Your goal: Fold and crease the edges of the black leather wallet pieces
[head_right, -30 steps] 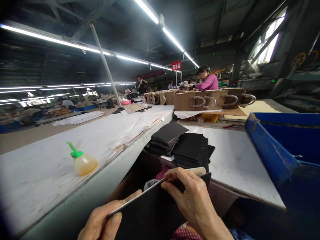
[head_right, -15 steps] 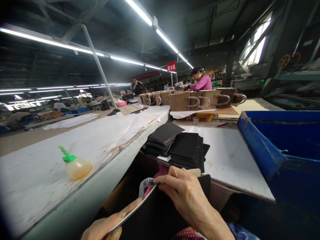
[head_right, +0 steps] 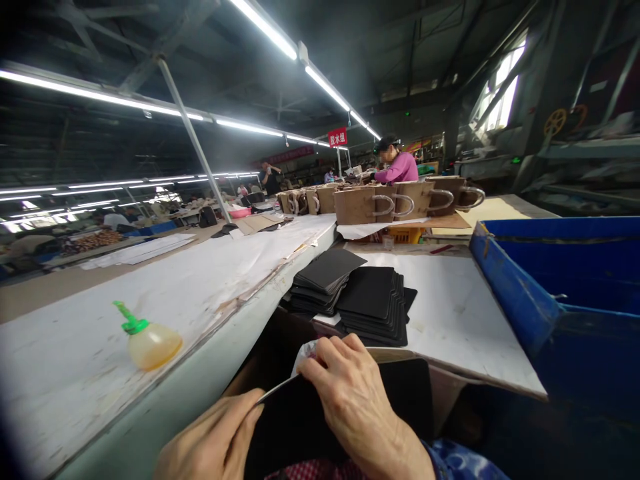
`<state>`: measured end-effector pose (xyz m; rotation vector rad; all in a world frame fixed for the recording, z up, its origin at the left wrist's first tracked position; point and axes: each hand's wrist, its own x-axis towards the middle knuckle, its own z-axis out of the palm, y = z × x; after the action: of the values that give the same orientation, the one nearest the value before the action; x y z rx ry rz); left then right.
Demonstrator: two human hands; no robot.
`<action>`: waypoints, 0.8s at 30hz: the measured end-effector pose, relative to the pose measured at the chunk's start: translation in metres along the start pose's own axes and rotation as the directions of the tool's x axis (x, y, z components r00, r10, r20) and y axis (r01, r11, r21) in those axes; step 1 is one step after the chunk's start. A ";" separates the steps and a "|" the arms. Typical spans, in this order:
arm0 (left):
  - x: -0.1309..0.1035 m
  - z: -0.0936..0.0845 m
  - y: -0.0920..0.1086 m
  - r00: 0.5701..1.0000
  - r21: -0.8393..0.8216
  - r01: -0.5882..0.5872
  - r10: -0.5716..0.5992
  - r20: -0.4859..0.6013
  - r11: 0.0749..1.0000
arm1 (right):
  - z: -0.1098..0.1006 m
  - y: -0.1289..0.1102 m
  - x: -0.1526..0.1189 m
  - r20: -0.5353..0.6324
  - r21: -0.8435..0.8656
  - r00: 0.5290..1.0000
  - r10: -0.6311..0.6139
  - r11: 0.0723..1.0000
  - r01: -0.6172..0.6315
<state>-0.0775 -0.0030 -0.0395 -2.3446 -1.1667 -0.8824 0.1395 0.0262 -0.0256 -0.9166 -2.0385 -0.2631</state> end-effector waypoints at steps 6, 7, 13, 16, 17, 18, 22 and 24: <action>0.028 0.028 0.042 0.925 0.211 0.297 -0.336 0.179 0.931 | 0.007 -0.010 0.004 0.013 0.018 0.999 -0.041 0.999 0.040; 0.032 0.030 0.046 0.915 0.189 0.328 -0.361 0.179 0.926 | 0.005 -0.010 0.004 0.004 -0.007 0.999 -0.040 0.999 0.040; 0.024 0.026 0.015 0.971 0.027 0.232 -0.233 0.050 0.972 | -0.031 0.007 -0.011 -0.090 -0.124 0.996 -0.021 0.992 0.010; 0.015 0.015 -0.005 0.985 -0.175 0.160 -0.168 -0.032 0.971 | -0.044 0.030 -0.032 -0.139 -0.039 0.986 0.093 0.994 -0.099; 0.013 0.011 -0.008 0.984 -0.222 0.161 -0.174 -0.041 0.962 | -0.044 0.038 -0.038 -0.137 0.044 0.976 0.167 0.986 -0.163; 0.012 0.007 -0.010 0.982 -0.254 0.169 -0.185 -0.041 0.952 | -0.043 0.046 -0.044 -0.124 0.137 0.960 0.252 0.962 -0.235; 0.011 -0.002 -0.012 0.980 -0.327 0.174 -0.194 -0.032 0.929 | -0.029 0.064 -0.048 -0.077 0.406 0.854 0.514 0.799 -0.444; 0.011 -0.004 -0.013 0.985 -0.356 0.156 -0.171 -0.010 0.922 | -0.025 0.066 -0.042 -0.029 0.512 0.817 0.575 0.711 -0.482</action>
<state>-0.0847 0.0085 -0.0286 -2.5159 -1.2916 -1.2888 0.2159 0.0387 -0.0529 -1.0592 -1.4698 0.4552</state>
